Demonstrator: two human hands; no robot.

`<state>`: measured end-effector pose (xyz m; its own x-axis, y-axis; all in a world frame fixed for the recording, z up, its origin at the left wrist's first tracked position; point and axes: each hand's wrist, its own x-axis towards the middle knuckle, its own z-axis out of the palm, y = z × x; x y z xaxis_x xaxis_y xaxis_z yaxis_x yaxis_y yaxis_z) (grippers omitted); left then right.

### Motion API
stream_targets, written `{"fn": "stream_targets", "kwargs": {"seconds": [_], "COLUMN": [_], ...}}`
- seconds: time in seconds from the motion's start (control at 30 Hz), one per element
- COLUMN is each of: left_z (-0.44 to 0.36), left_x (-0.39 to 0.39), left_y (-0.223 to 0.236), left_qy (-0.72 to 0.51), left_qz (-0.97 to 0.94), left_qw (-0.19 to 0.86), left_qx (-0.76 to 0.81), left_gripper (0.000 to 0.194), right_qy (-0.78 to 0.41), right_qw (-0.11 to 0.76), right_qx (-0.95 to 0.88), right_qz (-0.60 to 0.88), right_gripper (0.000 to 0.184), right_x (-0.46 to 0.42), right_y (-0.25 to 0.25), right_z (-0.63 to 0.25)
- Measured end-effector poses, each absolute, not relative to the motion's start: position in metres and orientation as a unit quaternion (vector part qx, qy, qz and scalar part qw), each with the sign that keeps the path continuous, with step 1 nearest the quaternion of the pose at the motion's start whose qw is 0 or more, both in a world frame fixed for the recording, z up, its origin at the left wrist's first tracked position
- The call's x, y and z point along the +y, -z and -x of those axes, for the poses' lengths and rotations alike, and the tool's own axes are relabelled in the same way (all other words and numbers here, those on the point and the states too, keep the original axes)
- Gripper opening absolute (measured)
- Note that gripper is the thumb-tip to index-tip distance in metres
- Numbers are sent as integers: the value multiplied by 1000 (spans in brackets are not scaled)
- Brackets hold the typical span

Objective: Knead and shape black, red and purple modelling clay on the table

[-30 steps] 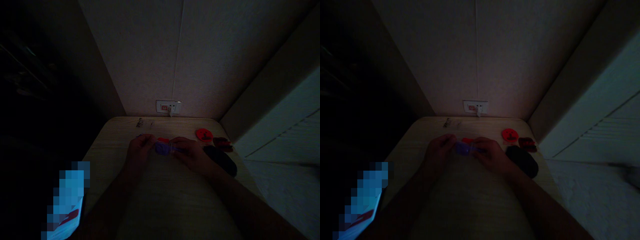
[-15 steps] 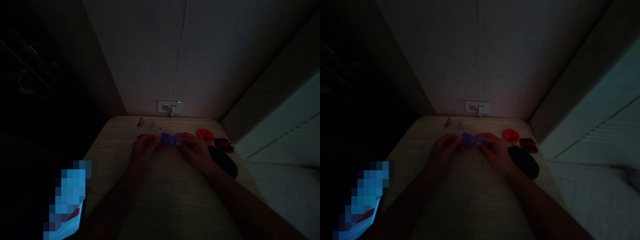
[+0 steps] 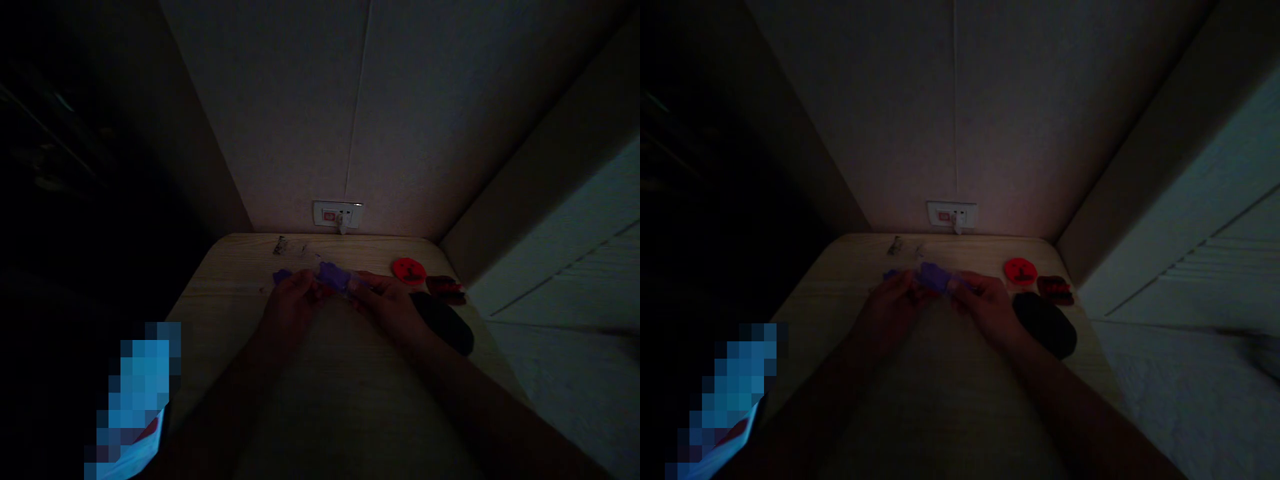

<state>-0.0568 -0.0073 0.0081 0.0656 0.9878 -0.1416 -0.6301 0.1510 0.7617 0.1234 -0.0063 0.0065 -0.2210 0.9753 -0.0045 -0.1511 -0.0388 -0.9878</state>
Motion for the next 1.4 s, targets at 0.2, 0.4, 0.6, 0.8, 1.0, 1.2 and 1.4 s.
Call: {"fn": "stream_targets", "kwargs": {"seconds": [0.2, 0.4, 0.6, 0.8, 1.0, 1.2, 1.4], "left_z": [54, 53, 44, 49, 45, 45, 41], "left_x": [-7, -12, -13, -15, -17, -17, -18], "left_y": [11, 3, -18, -8, -3, -8, -10], "left_qy": [-573, -565, -624, -585, -551, -548, -548], "left_qz": [-357, -401, -242, -381, -401, -433, -424], "left_qw": [582, 530, 638, 563, 574, 521, 479], "left_qx": [453, 489, 381, 443, 453, 491, 539], "left_gripper": [30, 36, 34, 40, 35, 26, 22], "right_qy": [-535, -547, -663, -703, -728, -741, -741], "right_qw": [461, 417, 454, 476, 473, 468, 468], "right_qx": [-590, -584, -428, -345, -348, -336, -327], "right_qz": [390, 431, 414, 400, 354, 346, 354], "right_gripper": [21, 23, 35, 31, 30, 31, 30], "right_x": [-11, -14, -7, -8, -13, -20, -19], "right_y": [-10, -8, -1, -10, -10, -12, -11], "right_z": [-123, -120, -114, -113, -108, -102, -98]}}
